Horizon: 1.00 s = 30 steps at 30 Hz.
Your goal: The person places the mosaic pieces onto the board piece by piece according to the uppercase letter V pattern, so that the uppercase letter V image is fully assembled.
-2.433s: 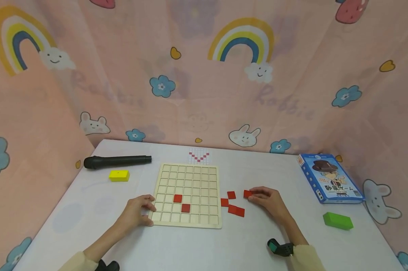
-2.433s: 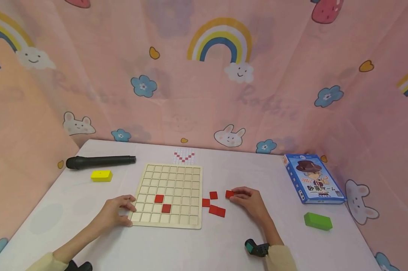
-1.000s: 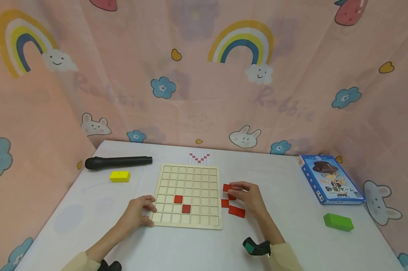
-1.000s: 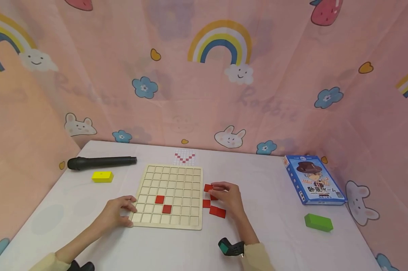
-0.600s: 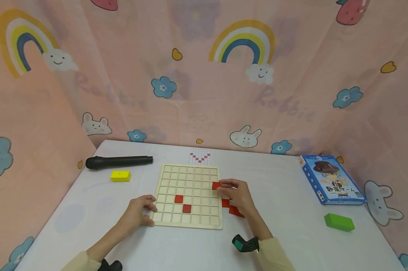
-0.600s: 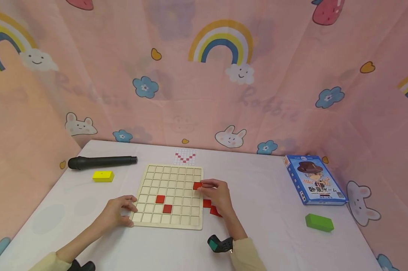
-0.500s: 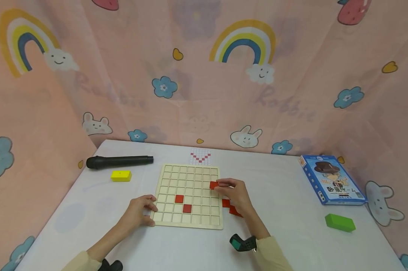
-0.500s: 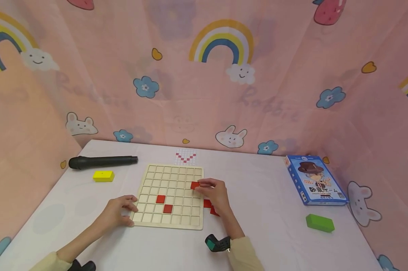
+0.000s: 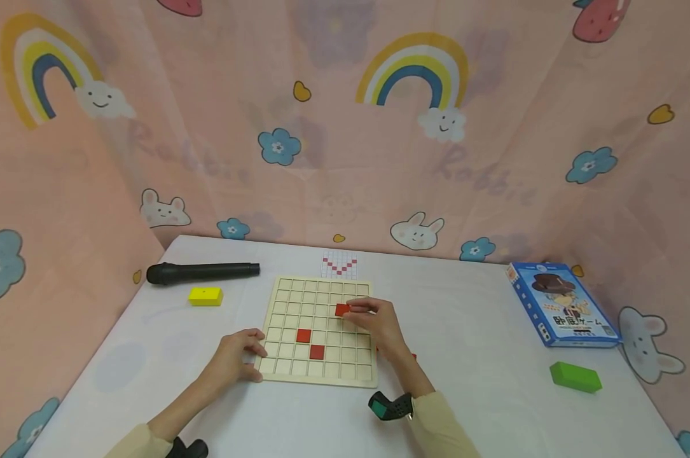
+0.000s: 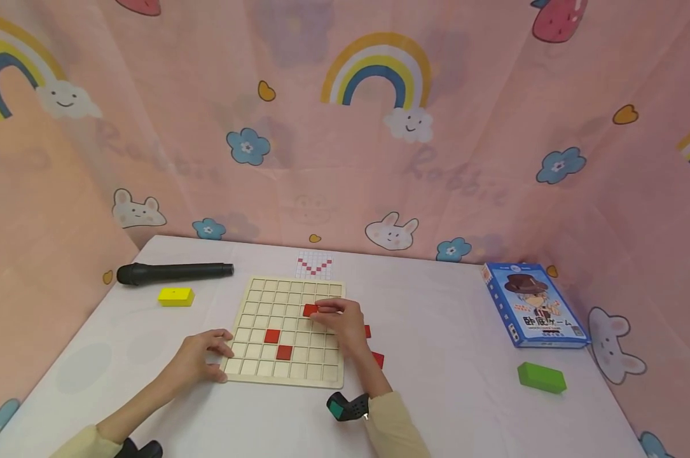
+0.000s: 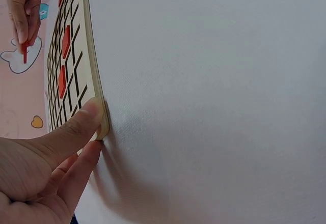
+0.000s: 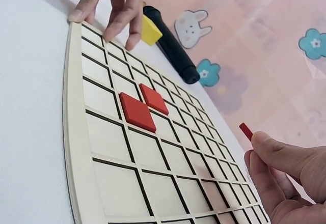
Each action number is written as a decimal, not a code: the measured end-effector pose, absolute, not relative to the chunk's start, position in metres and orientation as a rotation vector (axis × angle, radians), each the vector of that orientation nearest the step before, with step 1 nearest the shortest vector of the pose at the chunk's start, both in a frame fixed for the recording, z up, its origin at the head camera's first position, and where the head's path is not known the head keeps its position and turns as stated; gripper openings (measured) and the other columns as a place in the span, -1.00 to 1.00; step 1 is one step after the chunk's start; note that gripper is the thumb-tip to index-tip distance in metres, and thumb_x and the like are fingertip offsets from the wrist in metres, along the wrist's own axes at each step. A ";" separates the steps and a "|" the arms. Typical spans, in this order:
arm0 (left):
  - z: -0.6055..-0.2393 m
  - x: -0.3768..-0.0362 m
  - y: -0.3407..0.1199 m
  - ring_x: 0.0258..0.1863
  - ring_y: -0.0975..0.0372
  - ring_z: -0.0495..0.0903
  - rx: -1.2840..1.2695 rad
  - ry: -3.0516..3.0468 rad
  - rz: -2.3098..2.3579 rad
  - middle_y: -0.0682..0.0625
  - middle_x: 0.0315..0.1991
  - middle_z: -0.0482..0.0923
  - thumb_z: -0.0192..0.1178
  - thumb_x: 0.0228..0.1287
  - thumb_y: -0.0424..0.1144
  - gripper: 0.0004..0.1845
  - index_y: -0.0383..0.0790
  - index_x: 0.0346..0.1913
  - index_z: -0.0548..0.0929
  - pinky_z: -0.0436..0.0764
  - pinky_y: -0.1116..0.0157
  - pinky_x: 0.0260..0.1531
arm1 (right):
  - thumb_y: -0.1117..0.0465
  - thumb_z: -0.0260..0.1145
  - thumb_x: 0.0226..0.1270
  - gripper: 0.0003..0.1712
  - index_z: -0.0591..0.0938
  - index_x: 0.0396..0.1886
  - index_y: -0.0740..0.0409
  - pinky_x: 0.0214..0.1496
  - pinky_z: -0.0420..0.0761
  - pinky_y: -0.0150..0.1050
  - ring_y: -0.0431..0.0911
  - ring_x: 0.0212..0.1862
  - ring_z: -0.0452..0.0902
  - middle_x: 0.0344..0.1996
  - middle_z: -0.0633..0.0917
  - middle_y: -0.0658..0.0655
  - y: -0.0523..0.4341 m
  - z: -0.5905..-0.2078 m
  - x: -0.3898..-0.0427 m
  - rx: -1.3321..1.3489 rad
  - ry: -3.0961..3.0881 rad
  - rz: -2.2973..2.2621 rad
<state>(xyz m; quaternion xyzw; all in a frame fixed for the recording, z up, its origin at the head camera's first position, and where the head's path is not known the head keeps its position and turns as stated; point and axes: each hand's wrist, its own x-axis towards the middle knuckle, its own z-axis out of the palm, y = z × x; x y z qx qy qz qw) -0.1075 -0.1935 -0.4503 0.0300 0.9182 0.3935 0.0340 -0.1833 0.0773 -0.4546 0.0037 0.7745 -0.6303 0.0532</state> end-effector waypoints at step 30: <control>-0.454 -0.110 -0.194 -0.04 0.02 0.58 0.074 2.828 1.205 -0.07 -0.12 0.62 0.51 -0.50 -0.64 -0.64 -0.30 -0.49 0.69 0.47 0.01 0.14 | 0.39 0.52 -0.04 -0.77 0.72 -0.32 0.36 -0.33 0.64 -0.34 -0.11 -0.41 0.65 -0.49 0.70 0.15 0.004 -0.466 -0.186 -0.277 2.553 -1.636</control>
